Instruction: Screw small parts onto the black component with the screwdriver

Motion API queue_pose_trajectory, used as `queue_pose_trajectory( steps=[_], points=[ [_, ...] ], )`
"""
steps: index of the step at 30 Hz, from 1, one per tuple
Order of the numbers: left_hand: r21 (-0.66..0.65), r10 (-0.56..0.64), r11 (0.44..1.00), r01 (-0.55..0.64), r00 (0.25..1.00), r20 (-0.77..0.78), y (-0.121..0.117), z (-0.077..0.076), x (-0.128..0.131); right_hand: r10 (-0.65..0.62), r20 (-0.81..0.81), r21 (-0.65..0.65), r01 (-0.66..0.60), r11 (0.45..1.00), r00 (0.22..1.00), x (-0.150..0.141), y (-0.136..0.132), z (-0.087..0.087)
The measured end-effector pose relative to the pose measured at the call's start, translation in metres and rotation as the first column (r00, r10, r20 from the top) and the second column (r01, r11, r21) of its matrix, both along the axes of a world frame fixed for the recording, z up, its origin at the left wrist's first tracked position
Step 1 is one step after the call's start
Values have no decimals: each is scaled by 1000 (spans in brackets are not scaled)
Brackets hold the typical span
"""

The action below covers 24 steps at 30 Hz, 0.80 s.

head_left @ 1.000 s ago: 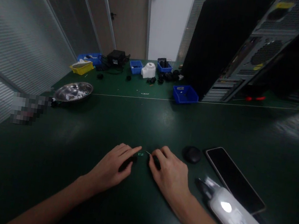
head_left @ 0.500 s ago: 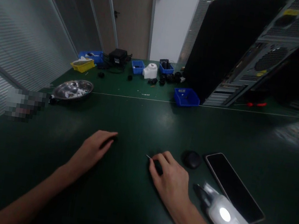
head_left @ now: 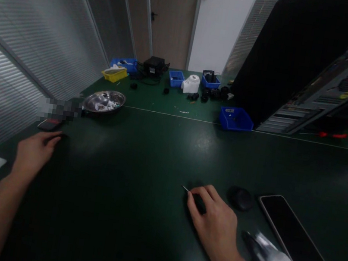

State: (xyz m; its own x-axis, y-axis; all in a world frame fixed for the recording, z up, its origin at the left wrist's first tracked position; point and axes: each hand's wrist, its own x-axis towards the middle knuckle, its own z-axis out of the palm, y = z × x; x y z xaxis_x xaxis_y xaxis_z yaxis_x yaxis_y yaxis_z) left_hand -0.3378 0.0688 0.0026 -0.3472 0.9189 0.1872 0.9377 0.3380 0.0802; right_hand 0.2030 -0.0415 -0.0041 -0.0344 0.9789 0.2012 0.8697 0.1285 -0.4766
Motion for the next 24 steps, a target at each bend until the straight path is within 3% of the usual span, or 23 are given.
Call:
queue_pose_trajectory(
  steps=[4, 8, 24],
  points=[
    [135, 14, 991, -15, 1000, 5, -4, -3, -7, 3, 8, 17, -3, 1000, 1000, 0, 1, 0],
    [204, -52, 977, 55, 998, -21, -9, -2, -8, -1, 15, 37, 0, 999, 1000, 0, 0, -1],
    [121, -54, 991, 55, 998, -19, -8, 4, 3, 22, 68, 46, -25, 999, 997, 1, 2, -4]
  ],
)
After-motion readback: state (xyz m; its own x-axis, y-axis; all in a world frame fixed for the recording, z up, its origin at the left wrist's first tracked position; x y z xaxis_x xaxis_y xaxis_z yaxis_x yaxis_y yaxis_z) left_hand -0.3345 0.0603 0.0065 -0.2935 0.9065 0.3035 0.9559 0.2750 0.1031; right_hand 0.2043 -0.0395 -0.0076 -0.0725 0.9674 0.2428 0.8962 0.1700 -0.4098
